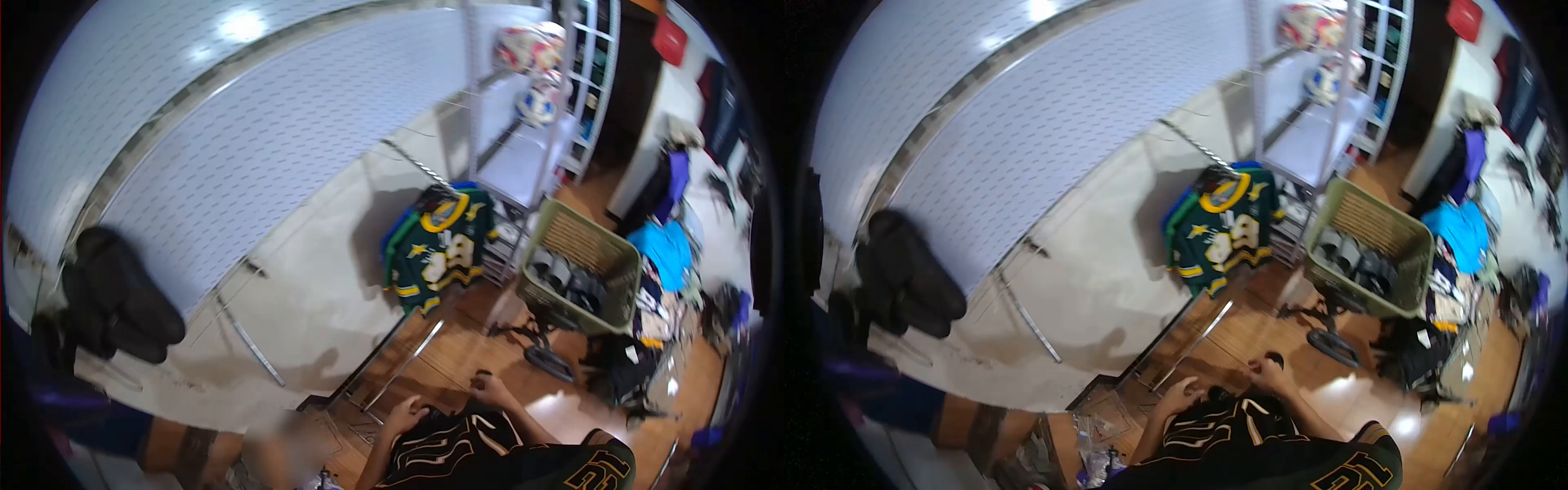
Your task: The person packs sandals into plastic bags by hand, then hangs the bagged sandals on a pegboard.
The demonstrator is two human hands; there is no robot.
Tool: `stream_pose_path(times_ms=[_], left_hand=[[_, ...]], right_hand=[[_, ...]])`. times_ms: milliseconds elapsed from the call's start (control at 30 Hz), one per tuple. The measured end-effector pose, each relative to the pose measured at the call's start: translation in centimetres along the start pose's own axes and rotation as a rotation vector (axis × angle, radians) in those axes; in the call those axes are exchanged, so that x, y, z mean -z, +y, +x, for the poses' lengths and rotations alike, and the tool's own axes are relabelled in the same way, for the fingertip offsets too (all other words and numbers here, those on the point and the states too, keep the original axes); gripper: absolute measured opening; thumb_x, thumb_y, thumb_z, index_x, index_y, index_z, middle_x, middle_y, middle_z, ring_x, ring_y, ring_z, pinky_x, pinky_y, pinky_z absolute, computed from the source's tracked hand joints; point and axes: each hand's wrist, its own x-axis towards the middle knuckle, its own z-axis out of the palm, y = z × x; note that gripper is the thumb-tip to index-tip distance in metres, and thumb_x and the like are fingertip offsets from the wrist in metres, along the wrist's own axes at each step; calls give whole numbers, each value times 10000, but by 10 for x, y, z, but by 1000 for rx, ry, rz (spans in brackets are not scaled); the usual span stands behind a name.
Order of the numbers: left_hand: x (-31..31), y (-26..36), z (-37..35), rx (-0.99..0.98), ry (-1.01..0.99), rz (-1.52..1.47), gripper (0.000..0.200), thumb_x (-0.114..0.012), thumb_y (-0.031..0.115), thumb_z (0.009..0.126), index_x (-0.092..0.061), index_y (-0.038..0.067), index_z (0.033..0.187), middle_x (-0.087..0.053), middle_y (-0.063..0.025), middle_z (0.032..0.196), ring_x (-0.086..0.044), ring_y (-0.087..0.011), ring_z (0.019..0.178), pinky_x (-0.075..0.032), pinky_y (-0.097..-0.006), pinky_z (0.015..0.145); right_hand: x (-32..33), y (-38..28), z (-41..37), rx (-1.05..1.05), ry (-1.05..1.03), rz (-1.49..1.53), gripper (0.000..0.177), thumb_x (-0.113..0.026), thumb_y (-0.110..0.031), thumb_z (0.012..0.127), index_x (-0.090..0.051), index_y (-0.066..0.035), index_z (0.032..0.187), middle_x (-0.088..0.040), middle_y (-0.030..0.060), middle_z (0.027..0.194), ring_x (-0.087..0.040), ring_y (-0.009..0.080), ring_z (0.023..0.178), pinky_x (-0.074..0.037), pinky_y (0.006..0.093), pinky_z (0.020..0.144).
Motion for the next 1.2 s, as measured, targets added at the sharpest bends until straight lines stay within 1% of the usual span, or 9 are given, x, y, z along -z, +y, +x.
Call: stream_pose_path(times_ms=[200, 300, 433, 567, 700, 833, 1000, 1100, 1200], left_hand=[[-7, 115, 75, -420, -181, 242, 586, -668, 321, 915, -490, -30, 1350, -640, -217, 1188, -645, -290, 1064, -512, -365, 890], [-23, 183, 112, -405, -262, 136, 518, -666, 275, 918, -521, -30, 1310, -649, -204, 1168, -652, -274, 1052, -516, -358, 886], [-74, 254, 167, -453, -306, 102, 427, -642, 224, 935, -542, -22, 1269, -649, -209, 1155, -642, -268, 1079, -514, -352, 901], [-142, 322, 214, -466, -385, 59, 383, -638, 183, 941, -556, -11, 1261, -677, -156, 1098, -650, -231, 1036, -520, -339, 878], [-212, 365, 276, -494, -493, -5, 322, -637, 168, 940, -595, 8, 1216, -680, -121, 1076, -642, -196, 996, -506, -309, 840], [-287, 374, 354, -444, -464, -124, 260, -635, 162, 938, -635, 1, 1142, -697, -91, 1012, -651, -159, 908, -509, -298, 798], [-363, 348, 449, -293, -411, -12, 335, -679, 189, 893, -640, -15, 1156, -696, -141, 1078, -663, -212, 971, -514, -318, 838], [-401, 313, 495, -136, -398, 90, 417, -700, 235, 875, -624, -24, 1193, -695, -149, 1087, -655, -243, 1013, -500, -341, 886], [-419, 314, 513, 13, -382, 232, 581, -707, 265, 865, -522, -28, 1333, -603, -185, 1280, -597, -293, 1161, -464, -371, 978]], right_hand=[[81, -40, -15, -37, 360, 280, 379, -703, -163, 869, -613, 56, 1165, -717, 157, 950, -685, 184, 856, -544, 313, 756], [132, -29, -22, -33, 492, 379, 390, -704, -156, 875, -598, 62, 1180, -712, 146, 952, -675, 174, 848, -536, 308, 763], [204, 37, -22, -35, 620, 467, 422, -691, -172, 888, -575, 60, 1220, -712, 174, 973, -705, 226, 855, -556, 340, 757], [293, 99, -14, -192, 767, 380, 422, -677, -128, 884, -557, 87, 1227, -695, 127, 940, -643, 147, 807, -522, 292, 714], [352, 200, 29, -325, 902, 764, 539, -680, -126, 883, -467, 86, 1331, -688, 132, 981, -638, 151, 804, -525, 289, 682], [402, 249, 60, -646, 863, 858, 621, -664, -157, 898, -392, 52, 1415, -632, 187, 1132, -642, 220, 918, -549, 358, 759], [393, 374, 114, -941, 806, 888, 664, -614, -119, 904, -310, 43, 1472, -595, 160, 1128, -513, 189, 727, -391, 336, 567], [388, 407, 128, -1078, 706, 986, 671, -597, -86, 898, -295, 1, 1490, -537, 180, 1287, -580, 269, 924, -482, 404, 713], [393, 408, 138, -1222, 639, 973, 740, -585, -51, 890, -223, -92, 1534, -291, 160, 1546, -420, 339, 1322, -426, 439, 1011]])
